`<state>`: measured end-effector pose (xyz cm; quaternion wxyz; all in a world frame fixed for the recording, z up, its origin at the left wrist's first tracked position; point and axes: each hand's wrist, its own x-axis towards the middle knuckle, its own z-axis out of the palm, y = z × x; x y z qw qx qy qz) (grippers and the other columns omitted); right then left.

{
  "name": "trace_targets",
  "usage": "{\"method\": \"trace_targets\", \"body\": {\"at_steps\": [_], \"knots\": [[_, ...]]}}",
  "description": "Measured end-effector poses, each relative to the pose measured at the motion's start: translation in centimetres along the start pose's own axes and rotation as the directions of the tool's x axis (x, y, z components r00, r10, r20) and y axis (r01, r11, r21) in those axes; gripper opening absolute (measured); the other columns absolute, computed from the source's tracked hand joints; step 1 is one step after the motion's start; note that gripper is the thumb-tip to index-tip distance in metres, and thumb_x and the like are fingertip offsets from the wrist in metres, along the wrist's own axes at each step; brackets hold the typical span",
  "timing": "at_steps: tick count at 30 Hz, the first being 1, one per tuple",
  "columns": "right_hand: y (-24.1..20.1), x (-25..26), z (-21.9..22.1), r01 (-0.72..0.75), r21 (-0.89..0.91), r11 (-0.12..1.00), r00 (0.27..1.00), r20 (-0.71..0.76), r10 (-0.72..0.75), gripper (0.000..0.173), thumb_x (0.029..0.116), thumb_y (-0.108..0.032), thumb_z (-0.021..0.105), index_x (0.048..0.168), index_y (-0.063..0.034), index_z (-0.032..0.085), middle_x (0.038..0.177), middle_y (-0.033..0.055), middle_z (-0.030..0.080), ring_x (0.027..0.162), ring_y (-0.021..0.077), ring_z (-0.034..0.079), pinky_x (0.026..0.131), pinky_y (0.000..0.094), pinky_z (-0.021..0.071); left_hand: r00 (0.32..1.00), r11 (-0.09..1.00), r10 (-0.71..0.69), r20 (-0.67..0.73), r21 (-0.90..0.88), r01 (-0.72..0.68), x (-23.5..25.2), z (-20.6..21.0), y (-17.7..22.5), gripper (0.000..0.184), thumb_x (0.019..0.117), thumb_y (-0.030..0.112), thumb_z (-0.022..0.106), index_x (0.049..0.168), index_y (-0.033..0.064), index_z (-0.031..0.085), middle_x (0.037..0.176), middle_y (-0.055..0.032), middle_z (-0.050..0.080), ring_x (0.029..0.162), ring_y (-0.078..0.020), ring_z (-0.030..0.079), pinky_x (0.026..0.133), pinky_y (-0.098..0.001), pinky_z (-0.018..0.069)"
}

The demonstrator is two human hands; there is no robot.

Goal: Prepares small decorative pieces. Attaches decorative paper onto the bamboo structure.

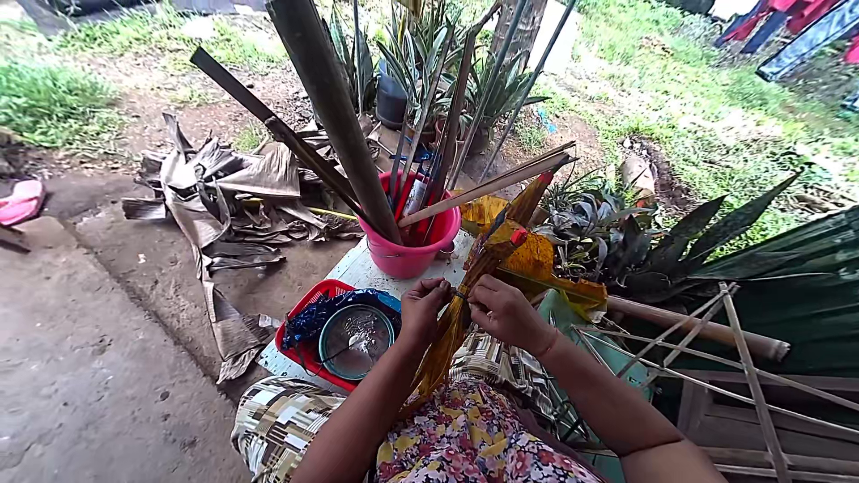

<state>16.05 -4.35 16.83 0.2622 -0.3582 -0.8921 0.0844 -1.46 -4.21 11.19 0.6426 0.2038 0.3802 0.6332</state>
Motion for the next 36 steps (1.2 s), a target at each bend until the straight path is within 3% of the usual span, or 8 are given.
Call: {"method": "trace_targets", "body": {"at_steps": [5, 10, 13, 17, 24, 27, 31, 36], "knots": [[-0.7, 0.2, -0.3, -0.149, 0.057, 0.987, 0.988, -0.043, 0.151, 0.019, 0.1018, -0.015, 0.06, 0.104, -0.0055, 0.076, 0.106, 0.0081, 0.071, 0.096, 0.0133, 0.069, 0.088, 0.0271, 0.0581, 0.99, 0.995, 0.03, 0.141, -0.096, -0.016, 0.5, -1.2, 0.5, 0.013, 0.0997, -0.007, 0.054, 0.098, 0.0004, 0.066, 0.097, -0.0126, 0.076, 0.087, -0.0194, 0.074, 0.084, -0.0341, 0.0602], [-1.8, 0.8, -0.3, -0.179, -0.066, 0.982, 0.978, -0.12, 0.171, 0.021, 0.1028, -0.022, 0.06, 0.105, -0.0115, 0.078, 0.102, 0.005, 0.071, 0.092, 0.0145, 0.069, 0.081, 0.0311, 0.06, 0.948, 0.995, 0.101, 0.302, -0.033, -0.095, 0.7, -2.2, 1.0, 0.015, 0.0964, -0.006, 0.057, 0.099, 0.0071, 0.064, 0.083, -0.004, 0.071, 0.076, -0.0132, 0.069, 0.079, -0.032, 0.0588], [-1.7, 1.2, 0.3, -0.129, -0.174, 0.976, 0.982, -0.156, 0.102, 0.02, 0.1019, -0.024, 0.061, 0.103, -0.0155, 0.079, 0.101, 0.0028, 0.072, 0.095, 0.0192, 0.068, 0.084, 0.0388, 0.0572, 0.927, 0.983, 0.091, 0.363, 0.116, -0.142, 0.7, -2.5, 1.1, 0.028, 0.0908, -0.007, 0.065, 0.109, 0.0075, 0.049, 0.077, -0.0026, 0.071, 0.073, -0.0145, 0.072, 0.08, -0.0351, 0.0601], [-1.9, 1.6, 0.7, -0.068, -0.226, 0.972, 0.982, -0.187, 0.025, 0.017, 0.0997, -0.018, 0.063, 0.104, -0.0154, 0.079, 0.102, 0.0029, 0.072, 0.091, 0.0217, 0.066, 0.08, 0.0398, 0.0557, 0.933, 0.952, 0.071, 0.354, 0.255, -0.169, -0.1, -1.9, 2.4, 0.011, 0.0877, -0.006, 0.071, 0.089, 0.0031, 0.064, 0.078, -0.003, 0.072, 0.072, -0.0126, 0.071, 0.076, -0.0317, 0.0608], [-2.1, 2.0, 0.9, 0.008, -0.266, 0.964, 0.987, -0.152, -0.05, 0.019, 0.0993, -0.017, 0.062, 0.105, -0.02, 0.08, 0.106, 0.001, 0.072, 0.089, 0.0213, 0.063, 0.078, 0.039, 0.0525, 0.92, 0.903, -0.008, 0.393, 0.398, -0.162, -0.4, -1.9, 3.6, 0.008, 0.0889, -0.004, 0.073, 0.097, -0.0017, 0.073, 0.086, -0.0041, 0.076, 0.08, -0.0098, 0.072, 0.082, -0.0294, 0.0605], [-2.0, 2.1, 0.8, 0.02, -0.235, 0.972, 0.991, -0.126, -0.051, 0.019, 0.1014, -0.021, 0.061, 0.105, -0.0187, 0.079, 0.107, -0.0005, 0.072, 0.101, 0.0224, 0.063, 0.089, 0.0419, 0.0509, 0.916, 0.862, 0.004, 0.402, 0.463, -0.207, -0.5, -1.9, 3.8, 0.007, 0.0899, -0.002, 0.073, 0.097, -0.0005, 0.074, 0.086, -0.0018, 0.076, 0.08, -0.0063, 0.071, 0.083, -0.0269, 0.0598], [-2.0, 2.2, 0.0, -0.04, -0.246, 0.968, 0.999, 0.019, 0.046, 0.03, 0.1056, -0.026, 0.052, 0.123, -0.0161, 0.074, 0.13, 0.0026, 0.065, 0.124, 0.0292, 0.055, 0.103, 0.0505, 0.044, 0.865, 0.855, 0.107, 0.489, 0.399, -0.332, -0.4, -2.5, 3.4, 0.007, 0.0923, -0.002, 0.069, 0.097, 0.0009, 0.072, 0.088, 0.0004, 0.074, 0.082, -0.0067, 0.07, 0.083, -0.0275, 0.0596], [-2.0, 2.1, 0.2, -0.061, -0.222, 0.973, 0.998, 0.018, 0.067, 0.021, 0.1021, -0.025, 0.059, 0.108, -0.0204, 0.079, 0.128, -0.0016, 0.067, 0.124, 0.0279, 0.055, 0.099, 0.0532, 0.0424, 0.838, 0.844, 0.154, 0.524, 0.372, -0.387, -0.1, -3.1, 2.9, 0.009, 0.0918, -0.001, 0.071, 0.1, 0.0008, 0.073, 0.093, -0.0001, 0.076, 0.085, -0.007, 0.072, 0.083, -0.0282, 0.0601]]}}
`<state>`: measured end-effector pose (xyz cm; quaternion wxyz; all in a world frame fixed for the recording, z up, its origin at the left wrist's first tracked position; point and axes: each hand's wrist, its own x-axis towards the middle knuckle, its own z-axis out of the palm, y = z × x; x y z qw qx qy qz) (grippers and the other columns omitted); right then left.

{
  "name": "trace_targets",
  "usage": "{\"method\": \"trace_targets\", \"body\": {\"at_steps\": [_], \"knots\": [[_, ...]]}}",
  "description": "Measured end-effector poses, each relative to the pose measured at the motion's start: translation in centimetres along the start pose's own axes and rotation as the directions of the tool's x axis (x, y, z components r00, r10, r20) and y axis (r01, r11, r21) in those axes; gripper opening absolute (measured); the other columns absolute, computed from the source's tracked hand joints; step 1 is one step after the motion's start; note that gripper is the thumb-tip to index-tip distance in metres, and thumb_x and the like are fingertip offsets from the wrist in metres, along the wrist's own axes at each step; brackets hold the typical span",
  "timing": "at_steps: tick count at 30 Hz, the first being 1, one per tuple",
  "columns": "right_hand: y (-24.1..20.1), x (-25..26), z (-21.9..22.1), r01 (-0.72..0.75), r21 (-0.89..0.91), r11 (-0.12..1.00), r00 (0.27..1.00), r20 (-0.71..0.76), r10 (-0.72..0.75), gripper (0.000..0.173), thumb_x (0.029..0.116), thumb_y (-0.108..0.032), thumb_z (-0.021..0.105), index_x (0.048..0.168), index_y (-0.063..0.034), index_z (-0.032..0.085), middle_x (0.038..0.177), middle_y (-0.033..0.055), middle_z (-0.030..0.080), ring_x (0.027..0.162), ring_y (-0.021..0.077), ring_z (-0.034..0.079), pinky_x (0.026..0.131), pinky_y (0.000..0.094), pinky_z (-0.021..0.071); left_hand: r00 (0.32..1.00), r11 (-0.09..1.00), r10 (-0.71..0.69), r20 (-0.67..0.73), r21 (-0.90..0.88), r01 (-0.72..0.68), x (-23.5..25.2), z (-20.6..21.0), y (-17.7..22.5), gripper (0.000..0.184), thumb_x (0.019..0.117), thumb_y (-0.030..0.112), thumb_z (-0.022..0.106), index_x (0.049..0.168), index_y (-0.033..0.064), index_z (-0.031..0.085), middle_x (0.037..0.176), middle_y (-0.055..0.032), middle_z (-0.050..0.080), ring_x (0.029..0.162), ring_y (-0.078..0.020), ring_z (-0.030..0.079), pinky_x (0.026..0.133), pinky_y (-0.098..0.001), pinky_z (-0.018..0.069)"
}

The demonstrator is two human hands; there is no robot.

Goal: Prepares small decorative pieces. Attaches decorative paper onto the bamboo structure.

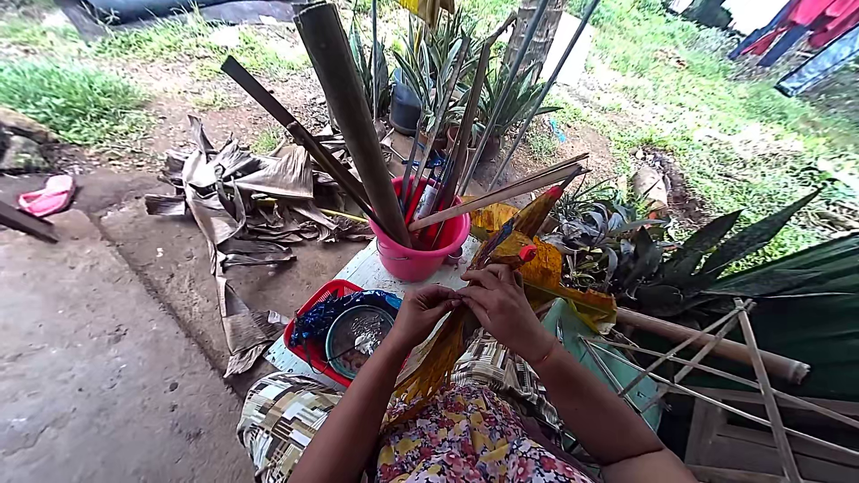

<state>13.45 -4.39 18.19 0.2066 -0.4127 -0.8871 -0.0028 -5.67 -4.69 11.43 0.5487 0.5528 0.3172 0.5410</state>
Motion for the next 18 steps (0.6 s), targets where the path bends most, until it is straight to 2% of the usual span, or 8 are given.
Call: {"method": "trace_targets", "body": {"at_steps": [2, 5, 8, 11, 14, 16, 18], "knots": [[-0.1, 0.1, -0.1, 0.001, -0.006, 1.0, 1.0, 0.027, 0.0, 0.023, 0.1029, -0.024, 0.058, 0.114, -0.0218, 0.078, 0.131, -0.0016, 0.066, 0.124, 0.0281, 0.055, 0.097, 0.0532, 0.0432, 0.999, 0.999, 0.04, 0.023, 0.034, -0.041, 0.0, -0.3, -0.3, 0.008, 0.0921, 0.0, 0.071, 0.1, 0.0003, 0.073, 0.095, -0.0006, 0.075, 0.086, -0.0069, 0.071, 0.084, -0.0279, 0.0601], [-0.4, 0.3, -0.4, 0.007, 0.0, 1.0, 0.997, 0.083, -0.007, 0.028, 0.1028, -0.015, 0.055, 0.121, -0.0205, 0.075, 0.135, -0.0009, 0.064, 0.123, 0.0286, 0.055, 0.097, 0.0533, 0.0439, 0.977, 0.969, 0.189, 0.095, 0.145, -0.201, 0.2, -0.7, -0.9, 0.007, 0.0925, 0.001, 0.071, 0.099, -0.0009, 0.073, 0.097, -0.0028, 0.074, 0.091, -0.0078, 0.07, 0.088, -0.0295, 0.0597], [-0.4, 0.6, -0.6, -0.01, 0.031, 0.999, 0.993, 0.116, 0.006, 0.022, 0.1038, -0.016, 0.054, 0.114, -0.0152, 0.074, 0.128, -0.0002, 0.067, 0.124, 0.0288, 0.055, 0.098, 0.0535, 0.0441, 0.942, 0.907, 0.297, 0.158, 0.26, -0.33, 0.4, -0.7, -0.9, 0.008, 0.0927, 0.001, 0.07, 0.098, -0.0008, 0.075, 0.099, -0.0059, 0.075, 0.098, -0.01, 0.07, 0.093, -0.0312, 0.0577], [0.1, 0.6, -0.8, -0.01, 0.032, 0.999, 0.994, 0.105, 0.006, 0.018, 0.103, -0.019, 0.056, 0.104, -0.0139, 0.074, 0.119, 0.0007, 0.069, 0.121, 0.0278, 0.057, 0.098, 0.0521, 0.0452, 0.934, 0.893, 0.326, 0.146, 0.277, -0.355, 0.4, -0.2, -0.9, 0.008, 0.0922, 0.002, 0.071, 0.097, -0.0013, 0.076, 0.099, -0.0069, 0.075, 0.098, -0.0105, 0.071, 0.093, -0.0307, 0.0572], [0.2, 0.3, -0.7, -0.008, -0.004, 1.0, 0.996, 0.084, 0.009, 0.019, 0.1028, -0.02, 0.056, 0.102, -0.0123, 0.073, 0.114, 0.0028, 0.07, 0.117, 0.0291, 0.058, 0.097, 0.0525, 0.0453, 0.956, 0.928, 0.284, 0.069, 0.231, -0.293, 0.3, 0.4, -1.0, 0.006, 0.091, 0.002, 0.073, 0.096, -0.0018, 0.075, 0.094, -0.0053, 0.074, 0.088, -0.0081, 0.07, 0.085, -0.0275, 0.0581], [0.0, -0.1, -0.3, -0.024, -0.035, 0.999, 0.998, 0.053, 0.026, 0.02, 0.1028, -0.02, 0.054, 0.103, -0.0106, 0.071, 0.113, 0.0055, 0.068, 0.113, 0.0302, 0.059, 0.094, 0.0518, 0.0473, 0.991, 0.982, 0.13, 0.002, 0.14, -0.129, 0.2, 0.7, -0.6, 0.005, 0.0914, 0.002, 0.073, 0.096, 0.0, 0.074, 0.089, -0.0011, 0.074, 0.081, -0.0048, 0.068, 0.079, -0.0254, 0.0581], [-0.4, -0.5, 0.3, -0.045, -0.066, 0.997, 0.999, 0.005, 0.045, 0.021, 0.103, -0.019, 0.053, 0.104, -0.0082, 0.072, 0.116, 0.0086, 0.068, 0.11, 0.0317, 0.061, 0.093, 0.0506, 0.0503, 0.997, 0.997, -0.068, -0.047, 0.018, 0.069, 0.4, 1.0, 0.1, 0.004, 0.091, 0.002, 0.072, 0.095, 0.0013, 0.073, 0.084, 0.0, 0.074, 0.076, -0.0049, 0.068, 0.075, -0.0253, 0.0568]]}}
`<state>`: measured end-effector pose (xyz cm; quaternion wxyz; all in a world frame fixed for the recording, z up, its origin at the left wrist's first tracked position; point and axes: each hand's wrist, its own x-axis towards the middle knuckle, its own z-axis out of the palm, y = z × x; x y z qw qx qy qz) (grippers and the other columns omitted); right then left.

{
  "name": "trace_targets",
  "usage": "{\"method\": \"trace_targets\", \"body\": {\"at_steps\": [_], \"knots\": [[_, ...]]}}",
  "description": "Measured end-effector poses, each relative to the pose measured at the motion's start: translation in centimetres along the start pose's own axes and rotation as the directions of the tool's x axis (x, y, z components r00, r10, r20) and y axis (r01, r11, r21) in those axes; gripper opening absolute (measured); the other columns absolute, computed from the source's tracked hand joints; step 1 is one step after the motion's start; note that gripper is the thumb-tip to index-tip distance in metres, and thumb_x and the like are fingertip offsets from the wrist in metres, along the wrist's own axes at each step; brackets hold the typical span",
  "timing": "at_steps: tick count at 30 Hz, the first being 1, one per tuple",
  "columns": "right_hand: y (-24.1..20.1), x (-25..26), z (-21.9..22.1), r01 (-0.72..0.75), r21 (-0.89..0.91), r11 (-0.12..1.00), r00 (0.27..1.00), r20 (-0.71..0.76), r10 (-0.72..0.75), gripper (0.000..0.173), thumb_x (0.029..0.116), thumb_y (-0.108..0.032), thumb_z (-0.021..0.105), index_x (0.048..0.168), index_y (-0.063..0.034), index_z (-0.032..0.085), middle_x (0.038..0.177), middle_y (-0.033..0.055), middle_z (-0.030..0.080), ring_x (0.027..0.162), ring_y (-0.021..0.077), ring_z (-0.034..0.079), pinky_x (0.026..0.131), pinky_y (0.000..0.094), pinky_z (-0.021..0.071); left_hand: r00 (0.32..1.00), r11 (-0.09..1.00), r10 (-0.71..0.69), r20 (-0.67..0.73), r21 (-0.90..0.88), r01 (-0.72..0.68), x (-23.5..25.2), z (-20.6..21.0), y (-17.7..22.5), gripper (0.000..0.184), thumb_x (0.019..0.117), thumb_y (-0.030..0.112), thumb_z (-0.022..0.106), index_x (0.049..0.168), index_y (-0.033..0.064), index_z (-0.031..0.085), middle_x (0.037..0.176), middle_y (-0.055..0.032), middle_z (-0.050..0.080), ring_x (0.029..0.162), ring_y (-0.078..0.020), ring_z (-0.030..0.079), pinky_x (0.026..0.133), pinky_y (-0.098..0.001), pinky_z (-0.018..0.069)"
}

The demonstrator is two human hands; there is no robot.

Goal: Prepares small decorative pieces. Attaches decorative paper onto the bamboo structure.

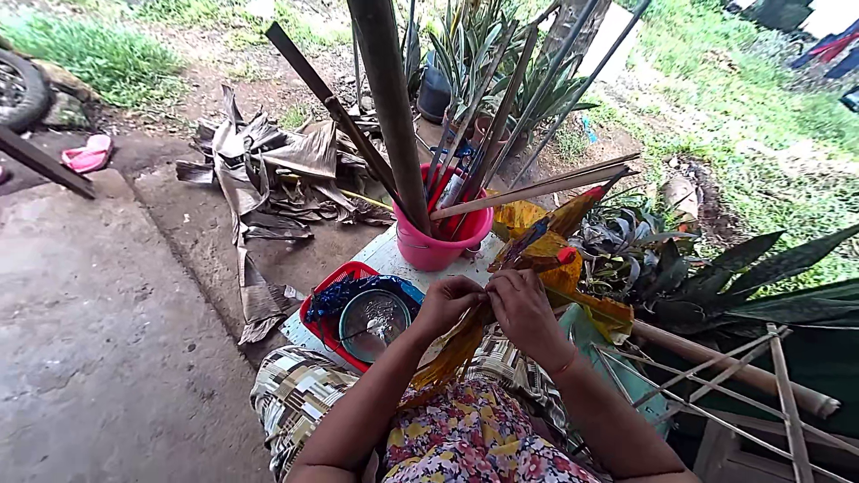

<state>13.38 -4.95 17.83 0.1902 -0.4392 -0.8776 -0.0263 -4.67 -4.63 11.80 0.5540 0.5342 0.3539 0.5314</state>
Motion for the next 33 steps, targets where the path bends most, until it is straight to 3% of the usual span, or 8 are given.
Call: {"method": "trace_targets", "body": {"at_steps": [5, 11, 15, 18, 20, 22, 26, 33], "knots": [[-0.4, -0.7, 1.0, -0.03, -0.007, 1.0, 0.992, -0.12, 0.029, 0.016, 0.0954, -0.022, 0.063, 0.095, -0.0116, 0.075, 0.116, 0.0045, 0.07, 0.105, 0.0271, 0.062, 0.09, 0.0449, 0.051, 0.905, 0.874, -0.421, 0.058, -0.239, 0.422, 0.6, -0.3, 0.8, 0.005, 0.0963, 0.004, 0.067, 0.098, 0.0007, 0.071, 0.083, -0.0038, 0.071, 0.067, -0.0062, 0.061, 0.059, -0.0207, 0.0477], [-0.5, -0.7, 0.9, 0.0, 0.005, 1.0, 0.994, -0.106, 0.001, 0.013, 0.0904, -0.024, 0.067, 0.085, -0.0146, 0.075, 0.109, -0.0016, 0.073, 0.104, 0.0224, 0.063, 0.089, 0.0418, 0.0493, 0.874, 0.802, -0.477, 0.093, -0.362, 0.476, 0.6, -0.4, 0.3, 0.003, 0.0953, 0.001, 0.066, 0.097, 0.001, 0.069, 0.084, -0.0037, 0.07, 0.071, -0.0078, 0.064, 0.065, -0.022, 0.052], [0.2, -0.3, -0.1, -0.032, 0.119, 0.992, 0.999, 0.046, 0.026, 0.021, 0.0904, -0.027, 0.06, 0.105, -0.0169, 0.073, 0.104, -0.0047, 0.073, 0.109, 0.0217, 0.06, 0.092, 0.0497, 0.0388, 0.966, 0.934, -0.256, 0.015, -0.254, 0.252, 0.0, -0.4, 0.0, 0.008, 0.0859, -0.007, 0.072, 0.088, 0.0013, 0.072, 0.085, -0.0027, 0.075, 0.079, -0.0084, 0.07, 0.08, -0.0281, 0.0583], [0.1, 0.2, -0.7, -0.047, 0.102, 0.994, 0.996, 0.085, 0.038, 0.03, 0.0981, -0.017, 0.047, 0.116, -0.0168, 0.071, 0.099, -0.0048, 0.073, 0.108, 0.022, 0.061, 0.093, 0.0511, 0.0398, 0.989, 0.989, 0.149, -0.027, 0.007, -0.149, -0.5, 0.0, -1.2, 0.007, 0.0866, -0.005, 0.072, 0.092, -0.0011, 0.074, 0.096, -0.0043, 0.076, 0.088, -0.0082, 0.072, 0.084, -0.0281, 0.0606], [-0.2, 0.6, -1.0, -0.053, 0.081, 0.995, 0.992, 0.12, 0.043, 0.031, 0.1021, -0.014, 0.045, 0.12, -0.0154, 0.07, 0.102, -0.0028, 0.073, 0.109, 0.0248, 0.06, 0.093, 0.0524, 0.041, 0.862, 0.817, 0.506, 0.016, 0.313, -0.485, -0.7, 0.4, -2.1, 0.006, 0.0889, -0.002, 0.071, 0.092, -0.0029, 0.075, 0.101, -0.0115, 0.075, 0.096, -0.0123, 0.073, 0.088, -0.0275, 0.0601], [-0.4, 1.0, -1.3, -0.046, 0.059, 0.997, 0.99, 0.133, 0.037, 0.031, 0.102, -0.011, 0.047, 0.12, -0.0151, 0.072, 0.101, -0.0006, 0.073, 0.108, 0.0277, 0.061, 0.091, 0.0537, 0.042, 0.688, 0.576, 0.723, 0.062, 0.496, -0.65, -0.5, 0.9, -3.0, 0.004, 0.0911, 0.001, 0.07, 0.088, -0.0012, 0.072, 0.099, -0.0157, 0.075, 0.095, -0.018, 0.074, 0.086, -0.0283, 0.06], [-0.2, 1.8, -2.8, -0.022, 0.075, 0.997, 0.969, 0.246, 0.003, 0.033, 0.1023, -0.009, 0.049, 0.121, -0.0188, 0.075, 0.103, 0.0036, 0.071, 0.11, 0.0338, 0.058, 0.088, 0.0584, 0.0417, 0.458, 0.295, 0.882, 0.114, 0.624, -0.724, 0.2, 1.1, -3.7, 0.01, 0.0948, 0.005, 0.068, 0.085, 0.0025, 0.07, 0.099, -0.0142, 0.076, 0.082, -0.0201, 0.072, 0.073, -0.0293, 0.0586], [0.7, 2.3, -3.9, 0.003, 0.197, 0.98, 0.97, 0.238, -0.05, 0.021, 0.1024, -0.019, 0.057, 0.106, -0.0162, 0.077, 0.103, -0.0006, 0.073, 0.108, 0.0285, 0.061, 0.093, 0.0557, 0.0457, 0.452, 0.308, 0.891, 0.047, 0.668, -0.677, -0.3, 1.2, -3.2, 0.01, 0.095, 0.006, 0.067, 0.087, 0.0051, 0.073, 0.098, -0.011, 0.076, 0.076, -0.0176, 0.068, 0.067, -0.0281, 0.0543]]}}
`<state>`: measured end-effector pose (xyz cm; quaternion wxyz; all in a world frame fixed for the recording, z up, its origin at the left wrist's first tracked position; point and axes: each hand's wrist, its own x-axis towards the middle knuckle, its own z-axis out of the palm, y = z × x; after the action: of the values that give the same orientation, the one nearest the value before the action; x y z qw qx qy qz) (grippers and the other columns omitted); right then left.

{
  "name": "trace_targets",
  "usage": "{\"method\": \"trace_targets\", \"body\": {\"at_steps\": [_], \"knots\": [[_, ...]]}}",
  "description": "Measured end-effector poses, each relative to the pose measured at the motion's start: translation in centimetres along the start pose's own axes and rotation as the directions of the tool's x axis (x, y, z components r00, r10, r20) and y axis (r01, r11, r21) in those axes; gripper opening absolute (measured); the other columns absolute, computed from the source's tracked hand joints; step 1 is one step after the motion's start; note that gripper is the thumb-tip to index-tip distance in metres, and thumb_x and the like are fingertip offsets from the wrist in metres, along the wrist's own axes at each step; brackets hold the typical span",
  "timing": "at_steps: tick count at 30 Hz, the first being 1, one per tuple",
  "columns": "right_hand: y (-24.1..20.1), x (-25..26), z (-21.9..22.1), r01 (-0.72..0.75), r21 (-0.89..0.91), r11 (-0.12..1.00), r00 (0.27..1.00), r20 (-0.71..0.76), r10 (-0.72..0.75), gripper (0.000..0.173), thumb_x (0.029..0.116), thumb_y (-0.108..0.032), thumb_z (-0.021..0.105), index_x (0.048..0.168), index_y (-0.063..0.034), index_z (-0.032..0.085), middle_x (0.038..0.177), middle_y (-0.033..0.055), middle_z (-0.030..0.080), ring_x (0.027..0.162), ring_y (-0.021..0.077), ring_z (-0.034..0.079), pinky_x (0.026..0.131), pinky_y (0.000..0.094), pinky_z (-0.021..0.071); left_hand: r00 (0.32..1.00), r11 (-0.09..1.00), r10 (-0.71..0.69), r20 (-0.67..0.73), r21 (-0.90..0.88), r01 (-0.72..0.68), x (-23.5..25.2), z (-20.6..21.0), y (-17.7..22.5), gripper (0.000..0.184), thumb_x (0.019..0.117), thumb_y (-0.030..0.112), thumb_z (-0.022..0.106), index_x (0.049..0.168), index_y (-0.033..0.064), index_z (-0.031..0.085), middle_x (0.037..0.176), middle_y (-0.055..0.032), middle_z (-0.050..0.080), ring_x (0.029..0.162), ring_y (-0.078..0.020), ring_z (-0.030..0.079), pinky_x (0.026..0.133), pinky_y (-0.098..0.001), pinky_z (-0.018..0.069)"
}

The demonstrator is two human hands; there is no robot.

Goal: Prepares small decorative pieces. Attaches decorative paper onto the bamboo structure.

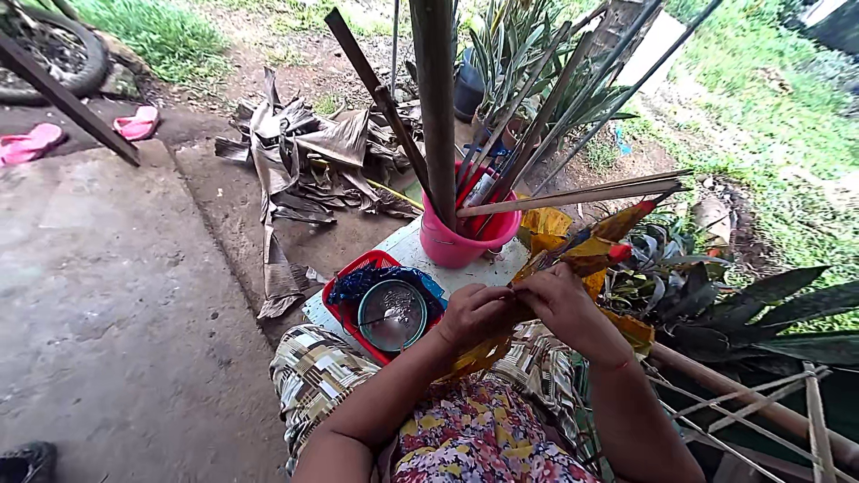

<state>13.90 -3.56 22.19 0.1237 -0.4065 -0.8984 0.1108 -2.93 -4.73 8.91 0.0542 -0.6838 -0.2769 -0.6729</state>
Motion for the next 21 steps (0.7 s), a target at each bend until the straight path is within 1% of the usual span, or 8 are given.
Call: {"method": "trace_targets", "body": {"at_steps": [2, 4, 6, 8, 10, 12, 16, 21], "knots": [[-0.1, -0.2, 0.5, 0.018, 0.018, 1.0, 0.997, -0.073, -0.017, 0.02, 0.1007, -0.019, 0.06, 0.103, -0.0138, 0.079, 0.119, 0.0046, 0.071, 0.111, 0.028, 0.062, 0.095, 0.0508, 0.049, 0.993, 0.99, -0.12, 0.014, -0.072, 0.12, 0.4, -0.2, 0.3, 0.007, 0.0926, 0.005, 0.07, 0.087, 0.0038, 0.074, 0.098, -0.0117, 0.075, 0.082, -0.0164, 0.07, 0.071, -0.027, 0.0572], [-0.3, -0.6, 1.2, 0.021, 0.029, 0.999, 0.988, -0.15, -0.017, 0.019, 0.098, -0.017, 0.061, 0.099, -0.0096, 0.079, 0.134, 0.0128, 0.062, 0.113, 0.0281, 0.061, 0.097, 0.0467, 0.0514, 0.937, 0.899, -0.334, 0.1, -0.266, 0.349, 0.7, -0.3, 0.6, 0.002, 0.0893, 0.0, 0.072, 0.088, -0.001, 0.072, 0.1, -0.0137, 0.071, 0.09, -0.0149, 0.071, 0.079, -0.0279, 0.0615], [-0.2, -1.0, 2.1, 0.029, 0.036, 0.999, 0.967, -0.255, -0.019, 0.016, 0.0952, -0.014, 0.063, 0.094, -0.0067, 0.078, 0.138, 0.0166, 0.057, 0.109, 0.0231, 0.063, 0.094, 0.0391, 0.0547, 0.802, 0.662, -0.54, 0.255, -0.459, 0.592, 1.0, -0.6, 0.7, 0.002, 0.0884, -0.003, 0.071, 0.088, -0.0027, 0.069, 0.103, -0.01, 0.068, 0.091, -0.0119, 0.068, 0.082, -0.0296, 0.0603], [0.2, -1.5, 3.1, 0.039, 0.037, 0.999, 0.936, -0.352, -0.024, 0.014, 0.0929, -0.012, 0.064, 0.091, -0.0047, 0.076, 0.139, 0.0185, 0.056, 0.106, 0.0203, 0.065, 0.091, 0.0352, 0.0568, 0.618, 0.369, -0.671, 0.41, -0.539, 0.757, 1.4, -1.1, 0.5, 0.004, 0.0888, -0.003, 0.07, 0.089, 0.0006, 0.069, 0.098, -0.0036, 0.068, 0.088, -0.0094, 0.067, 0.082, -0.0295, 0.0596], [0.6, -2.0, 4.0, 0.038, 0.027, 0.999, 0.913, -0.408, -0.024, 0.014, 0.092, -0.011, 0.064, 0.09, -0.0034, 0.075, 0.136, 0.0191, 0.058, 0.107, 0.0215, 0.065, 0.091, 0.0346, 0.0573, 0.455, 0.146, -0.746, 0.486, -0.547, 0.824, 1.8, -1.6, 0.3, 0.008, 0.09, -0.005, 0.068, 0.089, 0.0028, 0.068, 0.095, -0.0033, 0.071, 0.087, -0.0112, 0.069, 0.083, -0.0323, 0.0588], [1.1, -2.5, 4.7, 0.019, -0.009, 1.0, 0.909, -0.417, -0.021, 0.015, 0.0923, -0.013, 0.063, 0.089, -0.0044, 0.075, 0.128, 0.0177, 0.062, 0.106, 0.0248, 0.064, 0.091, 0.037, 0.0555, 0.356, 0.024, -0.793, 0.495, -0.558, 0.83, 1.8, -1.6, 0.2, 0.013, 0.0915, -0.008, 0.064, 0.086, 0.0033, 0.062, 0.091, -0.0059, 0.073, 0.084, -0.0151, 0.071, 0.084, -0.0363, 0.0599], [1.6, -2.9, 5.7, 0.016, -0.032, 0.999, 0.913, -0.406, -0.027, 0.016, 0.0919, -0.014, 0.062, 0.09, -0.0053, 0.076, 0.101, 0.0107, 0.068, 0.102, 0.0267, 0.064, 0.09, 0.0379, 0.0549, 0.284, -0.004, -0.846, 0.45, -0.539, 0.842, 1.5, -1.0, 0.5, 0.013, 0.0915, -0.011, 0.063, 0.086, 0.0011, 0.06, 0.087, -0.0074, 0.072, 0.08, -0.0168, 0.072, 0.084, -0.0368, 0.0608], [2.1, -3.0, 6.1, 0.059, 0.016, 0.998, 0.919, -0.392, -0.049, 0.014, 0.091, -0.01, 0.061, 0.086, -0.0039, 0.073, 0.093, 0.0086, 0.067, 0.101, 0.0248, 0.063, 0.092, 0.0354, 0.0537, 0.244, 0.007, -0.879, 0.409, -0.501, 0.865, 1.7, -0.4, 0.5, 0.012, 0.0924, -0.01, 0.062, 0.088, 0.0005, 0.059, 0.084, -0.0077, 0.073, 0.078, -0.0179, 0.073, 0.083, -0.0378, 0.0617]]}}
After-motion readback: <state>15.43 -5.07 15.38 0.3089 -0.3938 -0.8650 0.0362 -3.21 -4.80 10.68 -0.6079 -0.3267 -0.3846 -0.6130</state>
